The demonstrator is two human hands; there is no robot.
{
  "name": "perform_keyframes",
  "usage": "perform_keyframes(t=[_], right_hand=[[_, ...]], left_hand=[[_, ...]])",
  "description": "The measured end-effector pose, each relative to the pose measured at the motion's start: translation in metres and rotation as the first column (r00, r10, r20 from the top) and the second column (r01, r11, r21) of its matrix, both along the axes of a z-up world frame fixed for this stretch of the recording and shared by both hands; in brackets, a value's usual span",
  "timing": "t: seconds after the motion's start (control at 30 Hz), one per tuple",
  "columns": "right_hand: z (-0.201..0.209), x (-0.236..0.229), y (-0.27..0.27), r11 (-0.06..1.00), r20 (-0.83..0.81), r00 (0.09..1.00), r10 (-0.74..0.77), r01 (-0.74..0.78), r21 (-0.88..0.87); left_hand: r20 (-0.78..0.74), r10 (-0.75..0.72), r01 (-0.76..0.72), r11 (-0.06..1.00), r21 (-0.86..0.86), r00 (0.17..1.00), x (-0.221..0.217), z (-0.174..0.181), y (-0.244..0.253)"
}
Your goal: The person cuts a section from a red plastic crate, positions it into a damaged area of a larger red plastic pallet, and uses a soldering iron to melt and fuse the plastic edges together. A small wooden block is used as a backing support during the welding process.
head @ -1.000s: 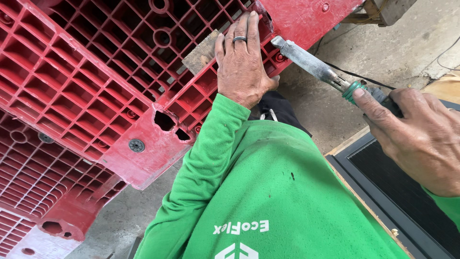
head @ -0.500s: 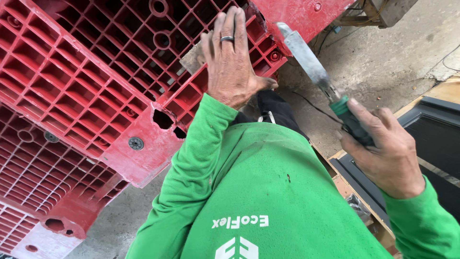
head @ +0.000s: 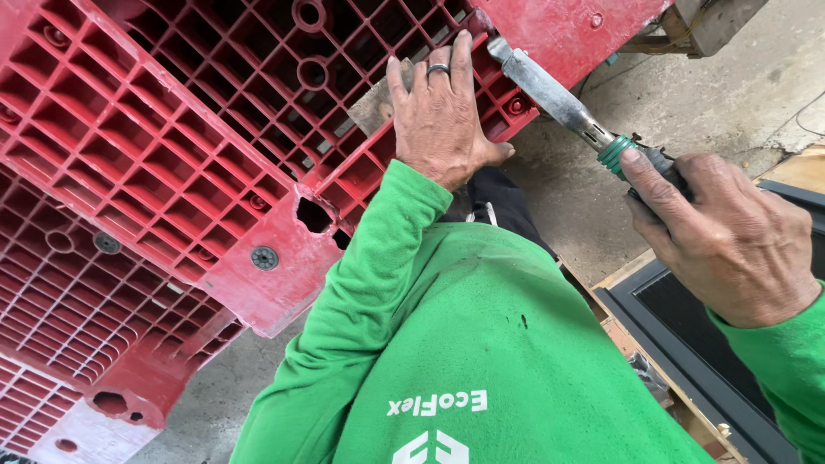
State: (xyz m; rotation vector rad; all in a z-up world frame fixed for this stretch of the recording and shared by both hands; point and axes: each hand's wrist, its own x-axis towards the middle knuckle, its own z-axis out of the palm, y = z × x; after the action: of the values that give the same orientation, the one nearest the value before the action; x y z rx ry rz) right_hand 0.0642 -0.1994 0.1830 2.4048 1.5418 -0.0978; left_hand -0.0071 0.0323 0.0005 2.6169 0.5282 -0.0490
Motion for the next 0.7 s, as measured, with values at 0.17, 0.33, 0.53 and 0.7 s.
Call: perform_keyframes(t=[0.17, 0.33, 0.53, 0.7], right_hand=[[0.004, -0.001, 0.009, 0.997, 0.052, 0.998, 0.040, -0.037, -0.064], [0.000, -0.004, 0.012, 0.994, 0.019, 1.000, -0.023, 0.025, -0.106], [-0.006, -0.005, 0.006, 0.993, 0.038, 0.999, -0.023, 0.027, -0.111], [-0.011, -0.005, 0.007, 0.990, 0.071, 0.996, -0.050, 0.059, -0.130]], left_hand=[[-0.036, -0.009, 0.009, 1.000, -0.008, 0.999, 0.002, 0.003, 0.003], [-0.047, -0.018, 0.016, 0.999, -0.041, 0.999, 0.003, 0.002, 0.004], [0.093, -0.087, 0.100, 0.983, -0.154, 0.992, -0.003, 0.002, 0.017], [0.117, -0.306, 0.327, 0.866, -0.378, 0.945, 0.001, -0.012, 0.062]])
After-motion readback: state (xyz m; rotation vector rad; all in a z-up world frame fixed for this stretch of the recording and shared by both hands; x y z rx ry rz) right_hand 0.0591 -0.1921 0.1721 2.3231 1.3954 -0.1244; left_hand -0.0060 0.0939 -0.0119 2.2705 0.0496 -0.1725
